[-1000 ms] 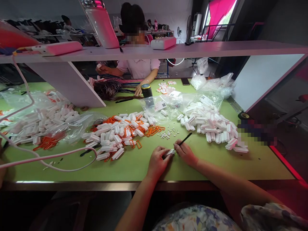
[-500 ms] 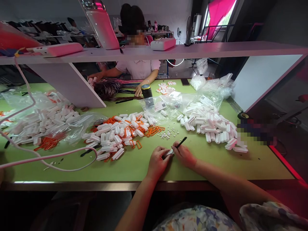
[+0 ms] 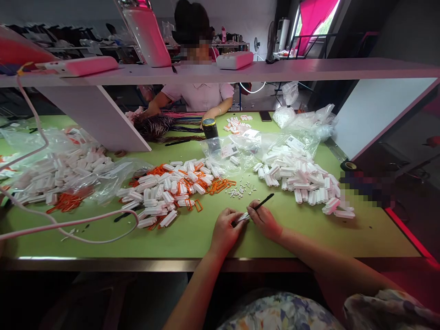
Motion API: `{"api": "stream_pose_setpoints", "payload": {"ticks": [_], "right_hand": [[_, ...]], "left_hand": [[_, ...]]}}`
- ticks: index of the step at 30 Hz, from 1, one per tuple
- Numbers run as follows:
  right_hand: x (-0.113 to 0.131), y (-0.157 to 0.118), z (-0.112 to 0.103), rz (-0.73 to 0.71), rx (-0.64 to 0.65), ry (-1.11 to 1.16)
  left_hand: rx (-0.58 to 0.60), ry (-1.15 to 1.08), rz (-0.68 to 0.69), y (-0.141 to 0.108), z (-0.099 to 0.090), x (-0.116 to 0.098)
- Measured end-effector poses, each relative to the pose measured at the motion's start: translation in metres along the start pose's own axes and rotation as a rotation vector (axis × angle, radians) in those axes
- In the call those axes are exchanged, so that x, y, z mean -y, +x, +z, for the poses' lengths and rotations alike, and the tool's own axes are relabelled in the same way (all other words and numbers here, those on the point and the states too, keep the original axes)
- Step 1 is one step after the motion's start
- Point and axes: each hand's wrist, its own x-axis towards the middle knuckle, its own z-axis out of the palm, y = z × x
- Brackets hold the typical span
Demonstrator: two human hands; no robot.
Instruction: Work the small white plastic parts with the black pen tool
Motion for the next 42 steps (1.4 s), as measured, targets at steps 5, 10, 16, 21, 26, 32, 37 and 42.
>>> {"api": "stream_pose_setpoints", "payload": {"ticks": [5, 10, 16, 21, 26, 32, 37, 42], "right_hand": [[-0.0048, -0.0018, 0.0033, -0.037, 0.062, -0.143], [-0.0021, -0.0002, 0.0035, -0.054, 0.153, -0.243], [-0.0028, -0.0005, 0.0005, 0.014, 0.001, -0.036], [-0.0037, 0.0009, 0.0009, 0.024, -0.006, 0.014], [-0.0019, 0.0015, 0.0005, 0.010, 0.017, -0.018], [-0.0036, 0.0005, 0.0012, -0.022, 0.043, -0.104], [-0.0007, 0.0013, 0.0034, -0.049, 0.136, -0.259], [0.0021, 0.0017, 0.0053, -0.020, 0.174, -0.364]], "left_hand": [[-0.002, 0.000, -0.006, 0.0000, -0.0008, -0.0003], [0.001, -0.002, 0.000, 0.0007, -0.0017, -0.0009], [-0.009, -0.008, 0.007, 0.0006, -0.0009, -0.0017], [-0.006, -0.006, 0.000, 0.0002, -0.0003, -0.0005], [-0.006, -0.013, 0.001, 0.0005, 0.0002, 0.0002], [0.000, -0.001, -0.005, 0.0011, -0.0012, -0.0026], [0.010, 0.008, -0.001, 0.0015, -0.0030, -0.0040], [0.045, 0.020, 0.029, 0.0001, -0.0059, -0.0043]]}}
